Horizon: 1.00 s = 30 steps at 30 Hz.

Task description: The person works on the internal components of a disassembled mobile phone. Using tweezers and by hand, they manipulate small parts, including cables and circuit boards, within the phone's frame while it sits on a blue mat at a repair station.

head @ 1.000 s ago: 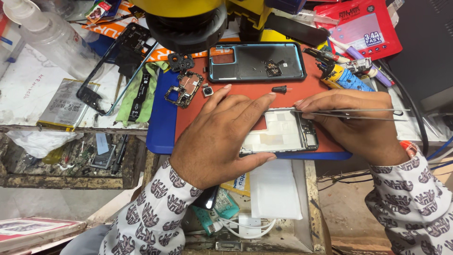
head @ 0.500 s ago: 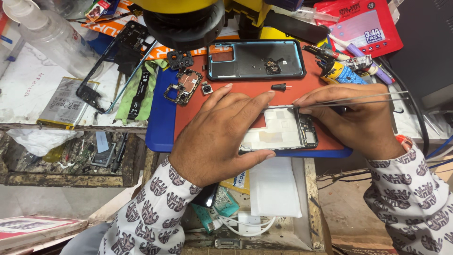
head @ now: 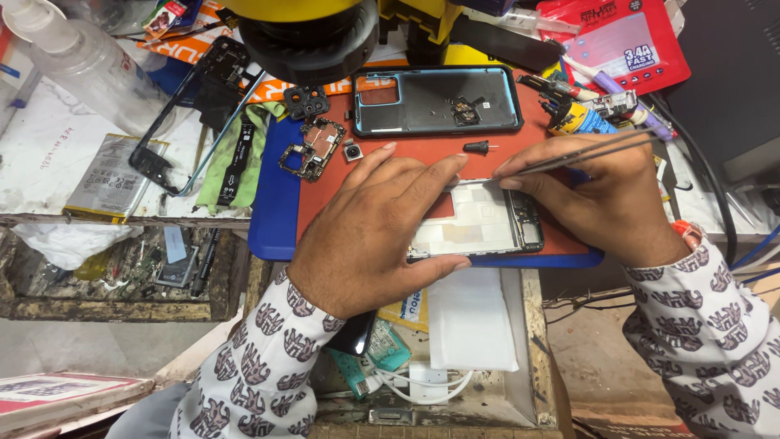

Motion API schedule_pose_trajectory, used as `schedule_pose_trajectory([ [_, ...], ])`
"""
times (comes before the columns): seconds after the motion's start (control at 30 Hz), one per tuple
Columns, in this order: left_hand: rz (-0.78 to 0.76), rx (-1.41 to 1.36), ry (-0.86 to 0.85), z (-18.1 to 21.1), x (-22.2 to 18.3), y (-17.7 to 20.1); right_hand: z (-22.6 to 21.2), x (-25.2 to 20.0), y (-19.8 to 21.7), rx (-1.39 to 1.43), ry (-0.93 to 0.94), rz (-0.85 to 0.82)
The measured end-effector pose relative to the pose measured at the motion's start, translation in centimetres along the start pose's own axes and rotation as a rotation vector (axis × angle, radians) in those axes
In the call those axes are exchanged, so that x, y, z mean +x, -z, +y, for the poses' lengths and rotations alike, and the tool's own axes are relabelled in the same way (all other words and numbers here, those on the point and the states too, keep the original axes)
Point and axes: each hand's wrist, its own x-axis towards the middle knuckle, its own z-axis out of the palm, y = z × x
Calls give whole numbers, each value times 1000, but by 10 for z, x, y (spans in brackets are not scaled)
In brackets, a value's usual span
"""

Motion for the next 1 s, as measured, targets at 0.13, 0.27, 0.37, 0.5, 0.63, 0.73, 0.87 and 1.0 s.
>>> schedule_pose_trajectory([
  [0.13,10,0,-12,-1,-1,0,-2,5,0,-45,8,-7],
  [0.27,-4,-1,2,-2,0,-1,-6,9,2,-97,23,-30],
  [0.37,-1,-2,-4,-2,0,-1,-8,11,2,-88,22,-37],
  [0.5,0,-2,-4,-2,0,-1,-7,13,1,-92,46,-44],
  [0.63,-5,-1,5,-2,0,-2,-6,17,1,-98,100,-45],
  [0.73,13,-8,-17,-2,1,-1,-10,18,-1,-85,57,-58],
  [0.87,7,-21,-12,-2,1,0,-18,24,-5,-149,45,-95],
  [1.0,-4,-59,3,-1,1,2,-22,30,-10,-135,62,-106],
])
